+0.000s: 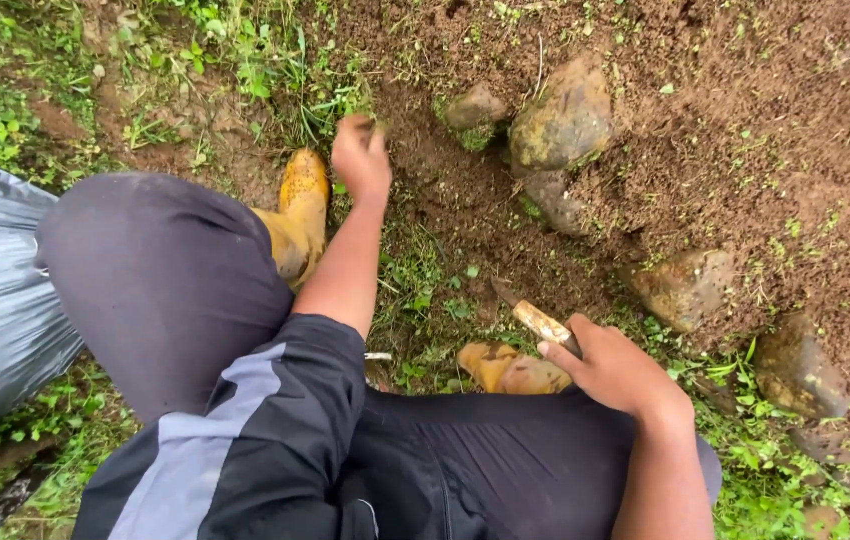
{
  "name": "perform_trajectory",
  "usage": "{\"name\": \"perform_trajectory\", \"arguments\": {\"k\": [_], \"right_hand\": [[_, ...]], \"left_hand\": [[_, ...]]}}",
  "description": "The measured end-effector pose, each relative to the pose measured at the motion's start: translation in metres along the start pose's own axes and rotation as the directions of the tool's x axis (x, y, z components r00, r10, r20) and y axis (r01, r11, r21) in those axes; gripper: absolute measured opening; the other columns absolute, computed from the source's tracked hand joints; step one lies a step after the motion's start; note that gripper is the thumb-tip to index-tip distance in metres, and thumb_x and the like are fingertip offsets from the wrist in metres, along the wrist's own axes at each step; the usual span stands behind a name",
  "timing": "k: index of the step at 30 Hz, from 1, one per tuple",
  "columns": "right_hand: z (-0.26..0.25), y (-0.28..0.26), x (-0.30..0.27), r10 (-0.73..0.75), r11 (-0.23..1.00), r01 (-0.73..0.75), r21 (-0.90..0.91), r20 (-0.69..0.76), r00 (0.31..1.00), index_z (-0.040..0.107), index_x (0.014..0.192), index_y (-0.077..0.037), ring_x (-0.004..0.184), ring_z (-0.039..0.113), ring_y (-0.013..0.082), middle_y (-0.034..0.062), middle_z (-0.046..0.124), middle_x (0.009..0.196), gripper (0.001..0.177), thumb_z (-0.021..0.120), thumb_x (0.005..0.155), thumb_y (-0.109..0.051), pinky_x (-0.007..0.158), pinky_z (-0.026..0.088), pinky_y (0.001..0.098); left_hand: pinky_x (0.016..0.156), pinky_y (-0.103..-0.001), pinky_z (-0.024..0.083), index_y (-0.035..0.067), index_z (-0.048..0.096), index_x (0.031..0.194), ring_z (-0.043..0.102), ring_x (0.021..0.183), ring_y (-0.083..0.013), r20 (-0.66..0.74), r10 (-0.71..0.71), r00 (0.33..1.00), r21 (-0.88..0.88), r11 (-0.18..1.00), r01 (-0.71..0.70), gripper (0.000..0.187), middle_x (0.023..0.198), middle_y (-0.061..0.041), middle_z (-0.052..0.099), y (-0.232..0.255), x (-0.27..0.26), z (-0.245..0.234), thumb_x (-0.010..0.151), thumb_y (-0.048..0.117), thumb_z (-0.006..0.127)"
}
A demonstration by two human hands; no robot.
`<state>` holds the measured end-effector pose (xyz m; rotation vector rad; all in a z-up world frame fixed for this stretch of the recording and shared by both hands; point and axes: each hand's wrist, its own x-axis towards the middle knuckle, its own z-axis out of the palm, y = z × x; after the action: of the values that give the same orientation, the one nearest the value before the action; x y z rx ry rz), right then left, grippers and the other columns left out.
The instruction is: The person sits on the ground and uses a small hand hoe to dig into the soil, loosening the earth and removing small rocks. They repeatedly strike the ground with the tool and clear away debris by hand.
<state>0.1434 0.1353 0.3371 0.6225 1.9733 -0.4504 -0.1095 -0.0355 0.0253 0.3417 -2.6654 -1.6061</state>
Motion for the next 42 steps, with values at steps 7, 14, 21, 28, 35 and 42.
{"name": "perform_trajectory", "arguments": {"k": [7, 14, 21, 28, 35, 42], "right_hand": [[-0.003, -0.006, -0.013, 0.024, 0.999, -0.024, 0.043, 0.009, 1.000, 0.063, 0.122, -0.003, 0.101, 0.074, 0.0388, 0.0247, 0.075, 0.102, 0.057, 0.051, 0.100, -0.054, 0.082, 0.057, 0.0465], [-0.001, -0.003, -0.008, 0.012, 0.999, -0.011, 0.046, -0.013, 1.000, 0.064, 0.120, -0.003, 0.095, 0.075, 0.0384, 0.0237, 0.075, 0.094, 0.054, 0.053, 0.099, -0.052, 0.079, 0.057, 0.0469], [0.032, -0.014, 0.042, -0.436, 0.880, 0.469, 0.074, -0.262, 0.861, 0.043, 0.098, -0.012, 0.064, 0.052, 0.0229, 0.0085, 0.054, 0.074, 0.025, 0.059, 0.101, -0.031, 0.062, 0.037, 0.0455], [0.038, -0.125, 0.106, -0.354, 0.830, 0.510, 0.225, -0.495, 0.794, 0.052, 0.120, 0.002, 0.077, 0.070, 0.0412, 0.0274, 0.068, 0.082, 0.032, 0.064, 0.098, -0.019, 0.065, 0.051, 0.0515], [0.046, -0.200, 0.175, -0.308, 0.713, 0.679, 0.175, -0.791, 0.528, 0.047, 0.121, -0.003, 0.072, 0.070, 0.0363, 0.0196, 0.064, 0.082, 0.031, 0.061, 0.104, -0.025, 0.057, 0.053, 0.0458], [0.120, -0.163, 0.243, -0.057, 0.768, 0.478, 0.427, -0.698, 0.714, 0.044, 0.140, 0.011, 0.104, 0.065, 0.0460, 0.0341, 0.064, 0.109, 0.053, 0.054, 0.108, -0.030, 0.087, 0.051, 0.0551]], "left_hand": [[0.085, -0.043, 0.059, 0.013, 0.054, 0.098, 0.068, 0.090, -0.0277, 0.015, 0.056, 0.998, 0.123, 0.991, -0.058, 0.028, 0.093, -0.004, 0.057, -0.088, -0.021, 0.006, 0.088, 0.001, 0.077], [0.101, -0.036, 0.046, 0.011, 0.068, 0.109, 0.058, 0.106, -0.0167, -0.031, -0.019, 0.999, -0.302, 0.953, 0.009, 0.025, 0.106, -0.002, 0.059, -0.009, -0.014, -0.006, 0.094, -0.005, 0.055], [0.079, -0.040, 0.059, 0.013, 0.071, 0.104, 0.071, 0.091, -0.0233, -0.314, -0.130, 0.940, -0.213, 0.975, 0.064, 0.017, 0.106, -0.004, 0.067, 0.009, 0.037, 0.000, 0.092, 0.011, 0.059], [0.081, -0.052, 0.056, 0.014, 0.074, 0.087, 0.072, 0.087, -0.0409, -0.283, -0.093, 0.955, -0.098, 0.993, 0.068, 0.024, 0.082, -0.016, 0.073, -0.059, 0.044, 0.026, 0.087, 0.037, 0.069], [0.080, -0.043, 0.061, 0.014, 0.077, 0.093, 0.076, 0.088, -0.0295, 0.009, -0.155, 0.988, -0.045, 0.987, 0.156, 0.008, 0.086, -0.007, 0.075, -0.065, 0.053, 0.004, 0.087, 0.018, 0.077], [0.096, -0.049, 0.057, 0.008, 0.075, 0.111, 0.070, 0.111, -0.0349, 0.051, -0.346, 0.937, 0.014, 0.938, 0.346, 0.018, 0.110, -0.016, 0.073, -0.066, 0.037, 0.010, 0.098, 0.019, 0.069]]}}
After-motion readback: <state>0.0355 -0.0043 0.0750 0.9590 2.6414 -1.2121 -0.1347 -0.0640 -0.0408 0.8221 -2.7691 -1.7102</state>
